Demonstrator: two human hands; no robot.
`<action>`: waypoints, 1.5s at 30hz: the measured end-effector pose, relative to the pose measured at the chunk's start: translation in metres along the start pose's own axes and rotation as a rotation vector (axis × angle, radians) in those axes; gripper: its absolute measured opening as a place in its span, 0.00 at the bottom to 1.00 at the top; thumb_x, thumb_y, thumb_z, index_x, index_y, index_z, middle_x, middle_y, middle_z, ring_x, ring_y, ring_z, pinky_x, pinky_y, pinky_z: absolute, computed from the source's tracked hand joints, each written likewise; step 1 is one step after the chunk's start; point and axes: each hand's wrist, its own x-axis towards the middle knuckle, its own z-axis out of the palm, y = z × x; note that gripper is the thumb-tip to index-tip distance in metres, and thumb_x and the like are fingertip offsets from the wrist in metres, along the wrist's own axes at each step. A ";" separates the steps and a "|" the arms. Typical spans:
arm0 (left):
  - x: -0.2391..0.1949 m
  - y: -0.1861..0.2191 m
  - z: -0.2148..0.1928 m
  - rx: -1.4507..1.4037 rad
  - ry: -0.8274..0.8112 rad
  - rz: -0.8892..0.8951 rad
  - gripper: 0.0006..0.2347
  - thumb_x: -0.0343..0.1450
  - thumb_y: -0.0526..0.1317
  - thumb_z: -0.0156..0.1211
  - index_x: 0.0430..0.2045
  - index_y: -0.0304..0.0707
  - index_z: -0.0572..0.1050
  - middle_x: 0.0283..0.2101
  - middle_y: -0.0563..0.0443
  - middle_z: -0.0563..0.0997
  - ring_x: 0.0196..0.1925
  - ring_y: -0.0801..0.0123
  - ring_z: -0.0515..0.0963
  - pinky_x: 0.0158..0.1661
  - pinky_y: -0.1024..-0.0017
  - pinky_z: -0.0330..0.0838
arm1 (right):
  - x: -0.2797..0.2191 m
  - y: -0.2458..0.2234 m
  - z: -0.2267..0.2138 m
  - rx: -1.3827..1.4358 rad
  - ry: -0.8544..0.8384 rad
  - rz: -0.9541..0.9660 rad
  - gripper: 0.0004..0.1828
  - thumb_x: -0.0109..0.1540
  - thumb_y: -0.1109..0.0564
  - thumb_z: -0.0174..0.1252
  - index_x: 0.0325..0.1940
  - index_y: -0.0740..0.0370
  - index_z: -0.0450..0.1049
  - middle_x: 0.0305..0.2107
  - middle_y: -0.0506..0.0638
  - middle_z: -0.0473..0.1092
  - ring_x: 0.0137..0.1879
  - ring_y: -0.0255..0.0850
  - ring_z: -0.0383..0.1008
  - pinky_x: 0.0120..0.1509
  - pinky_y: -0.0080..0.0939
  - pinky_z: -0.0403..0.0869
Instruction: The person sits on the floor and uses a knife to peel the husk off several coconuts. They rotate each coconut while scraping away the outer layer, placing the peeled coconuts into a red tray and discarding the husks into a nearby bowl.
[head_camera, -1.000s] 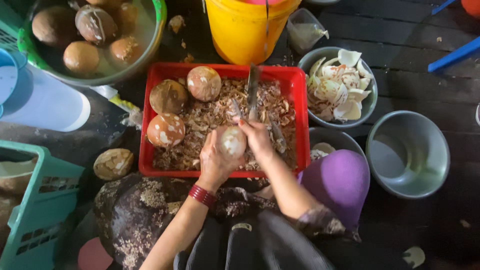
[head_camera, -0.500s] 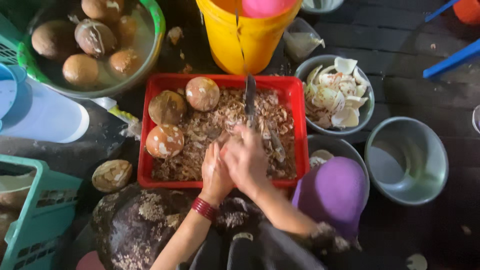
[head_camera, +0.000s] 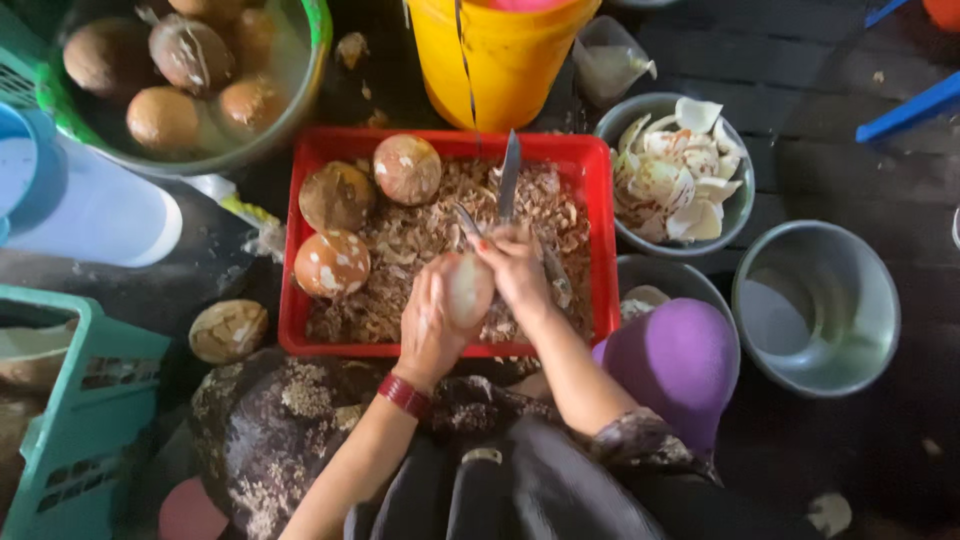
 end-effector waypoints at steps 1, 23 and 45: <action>0.003 0.002 -0.004 0.098 0.016 0.098 0.37 0.51 0.37 0.76 0.57 0.32 0.67 0.60 0.36 0.73 0.61 0.43 0.75 0.57 0.53 0.74 | 0.010 -0.003 -0.005 0.017 0.015 0.100 0.12 0.63 0.48 0.62 0.42 0.56 0.83 0.56 0.55 0.71 0.61 0.45 0.70 0.64 0.44 0.67; 0.022 0.005 -0.004 -0.103 -0.036 -0.071 0.33 0.51 0.40 0.77 0.52 0.38 0.74 0.50 0.39 0.79 0.50 0.45 0.80 0.48 0.56 0.76 | -0.009 -0.021 0.000 -0.479 0.125 -0.096 0.16 0.66 0.46 0.59 0.44 0.58 0.84 0.59 0.56 0.66 0.61 0.47 0.71 0.61 0.45 0.72; -0.001 0.009 0.003 0.076 0.034 0.003 0.36 0.53 0.43 0.78 0.56 0.32 0.71 0.58 0.37 0.75 0.61 0.46 0.74 0.59 0.51 0.72 | -0.008 0.018 -0.010 0.235 0.102 0.060 0.16 0.64 0.49 0.60 0.48 0.62 0.82 0.52 0.57 0.77 0.63 0.51 0.74 0.70 0.39 0.67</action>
